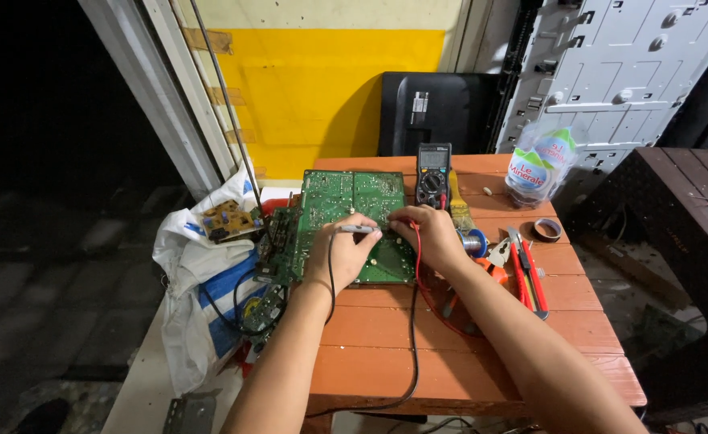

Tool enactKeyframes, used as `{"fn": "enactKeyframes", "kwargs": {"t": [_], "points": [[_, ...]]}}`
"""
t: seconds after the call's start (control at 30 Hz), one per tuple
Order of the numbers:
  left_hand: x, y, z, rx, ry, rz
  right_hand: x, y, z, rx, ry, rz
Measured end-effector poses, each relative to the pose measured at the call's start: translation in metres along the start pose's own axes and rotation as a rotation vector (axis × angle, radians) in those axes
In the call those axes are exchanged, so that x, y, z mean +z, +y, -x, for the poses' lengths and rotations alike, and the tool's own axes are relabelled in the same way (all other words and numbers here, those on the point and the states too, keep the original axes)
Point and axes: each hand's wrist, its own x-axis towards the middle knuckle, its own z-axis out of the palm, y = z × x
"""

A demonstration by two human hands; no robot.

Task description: The person uses a multimeter to test a green circuit board placed on a wooden table. They hold the probes against various points on the board, occasionally adjusting the board's position or flipping it over to access different areas.

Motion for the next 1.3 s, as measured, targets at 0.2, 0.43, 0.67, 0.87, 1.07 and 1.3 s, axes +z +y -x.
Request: {"fn": "enactKeyframes", "kwargs": {"t": [0.2,0.43,0.67,0.87,1.07,1.3], "points": [[0.007,-0.01,-0.001,0.029,0.009,-0.015,0.004,0.005,0.001,-0.001,0.016,-0.004],[0.002,-0.004,0.001,0.006,-0.03,-0.061,0.003,0.008,0.001,-0.01,0.019,-0.011],[0.002,-0.005,-0.001,-0.032,-0.039,-0.096,0.004,0.007,0.001,0.011,0.018,-0.032],[0.002,-0.005,0.001,-0.016,-0.016,-0.089,0.003,0.003,0.002,0.05,0.028,-0.036],[-0.001,-0.001,0.004,-0.018,-0.021,-0.089,-0.002,-0.008,0.004,0.071,0.015,-0.083],[0.002,-0.005,0.001,-0.014,-0.025,-0.09,-0.004,-0.01,0.006,0.115,0.016,-0.141]]}}
